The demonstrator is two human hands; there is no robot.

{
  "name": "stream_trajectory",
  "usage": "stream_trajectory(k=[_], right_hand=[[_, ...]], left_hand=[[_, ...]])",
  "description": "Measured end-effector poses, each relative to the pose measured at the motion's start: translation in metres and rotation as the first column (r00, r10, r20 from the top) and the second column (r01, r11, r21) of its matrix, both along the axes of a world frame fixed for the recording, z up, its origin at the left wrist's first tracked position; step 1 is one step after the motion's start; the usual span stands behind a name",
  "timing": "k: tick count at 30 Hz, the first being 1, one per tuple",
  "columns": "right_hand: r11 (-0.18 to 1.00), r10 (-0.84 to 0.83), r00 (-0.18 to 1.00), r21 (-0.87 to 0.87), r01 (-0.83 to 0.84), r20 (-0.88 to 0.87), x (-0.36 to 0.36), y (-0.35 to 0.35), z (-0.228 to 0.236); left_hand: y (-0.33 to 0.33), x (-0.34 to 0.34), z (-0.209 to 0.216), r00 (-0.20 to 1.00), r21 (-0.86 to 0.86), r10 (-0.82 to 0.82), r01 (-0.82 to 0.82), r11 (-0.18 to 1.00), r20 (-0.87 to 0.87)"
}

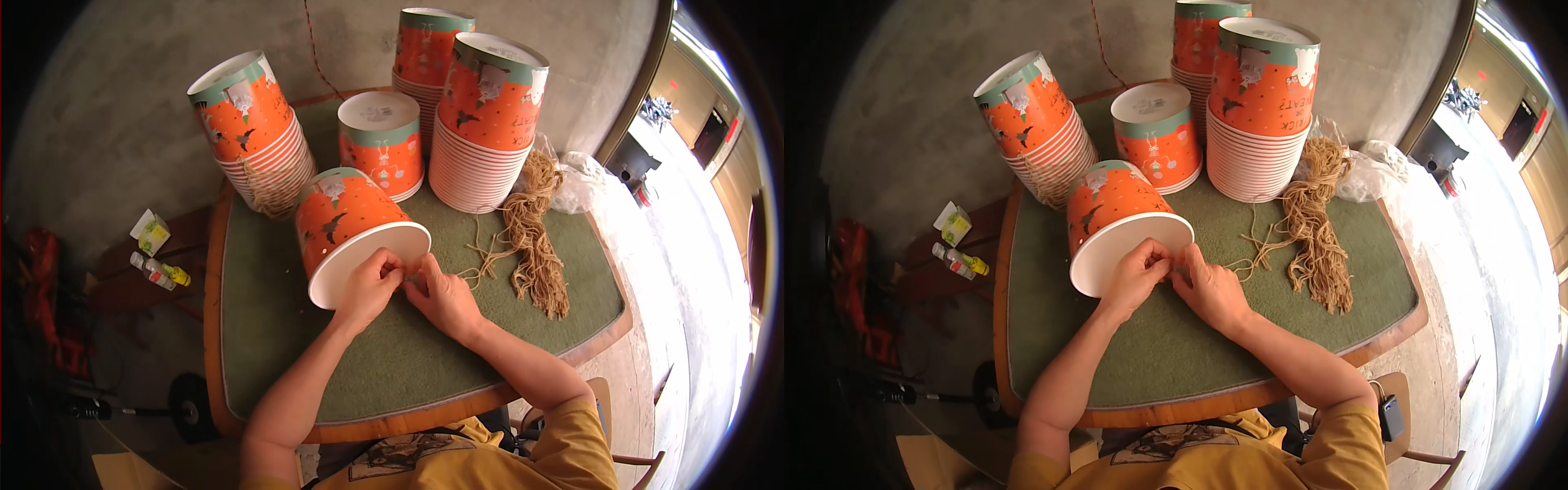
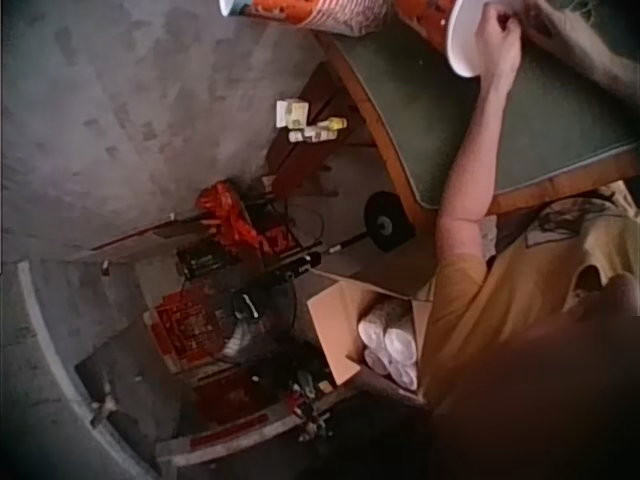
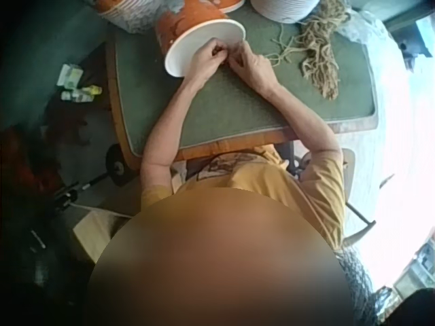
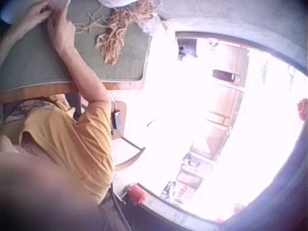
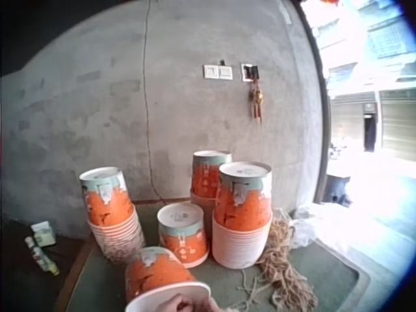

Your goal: The recorder is threading and tying thin strings through holes in decorative paper buckets to create handles.

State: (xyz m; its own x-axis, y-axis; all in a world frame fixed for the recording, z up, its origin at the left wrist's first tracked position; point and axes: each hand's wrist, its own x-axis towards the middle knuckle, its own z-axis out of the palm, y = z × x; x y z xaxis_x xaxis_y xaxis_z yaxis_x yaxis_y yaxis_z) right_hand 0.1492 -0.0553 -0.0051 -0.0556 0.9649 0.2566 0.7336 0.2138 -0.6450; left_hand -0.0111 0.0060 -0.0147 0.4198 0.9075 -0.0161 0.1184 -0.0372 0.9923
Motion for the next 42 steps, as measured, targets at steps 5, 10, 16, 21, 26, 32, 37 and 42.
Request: stream_trajectory(k=[5, 10, 16, 21, 26, 32, 37, 42], right_hand=[[0.998, -0.047, 0.994, 0.054, 0.042, 0.096, 0.002, 0.002, 0.0], [0.998, -0.041, 0.998, 0.055, 0.039, 0.049, 0.002, 0.007, 0.004], [0.998, -0.024, 0.999, 0.054, 0.025, -0.034, 0.001, 0.009, 0.004], [1.0, -0.001, 0.997, 0.024, 0.003, -0.071, 0.002, 0.014, 0.001], [1.0, 0.011, 0.995, 0.011, -0.01, -0.094, 0.002, 0.016, 0.002], [0.997, 0.037, 0.998, -0.068, -0.04, -0.047, 0.007, 0.02, 0.002], [0.989, 0.047, 0.998, -0.136, -0.053, -0.046, 0.009, 0.022, 0.002], [0.983, 0.06, 0.998, -0.174, -0.065, -0.033, 0.009, 0.023, 0.007]], left_hand=[[0.0, -0.001, 0.002, 1.0, -0.024, 0.01, -0.009, 1.0, 0.027], [0.001, 0.0, 0.001, 0.997, -0.059, 0.041, -0.037, 0.998, 0.066], [0.001, -0.002, 0.002, 0.993, -0.115, 0.037, -0.023, 0.993, 0.114], [-0.002, -0.003, -0.003, 1.0, 0.031, 0.008, -0.008, 0.999, 0.003], [-0.006, -0.001, -0.007, 0.997, 0.182, 0.046, -0.035, 0.983, -0.057], [-0.021, 0.004, 0.006, 0.94, 0.638, 0.21, 0.011, 0.77, -0.27], [-0.025, 0.005, 0.01, 0.911, 0.725, 0.267, 0.049, 0.686, -0.314], [-0.026, 0.005, 0.007, 0.857, 0.778, 0.329, 0.123, 0.616, -0.396]])
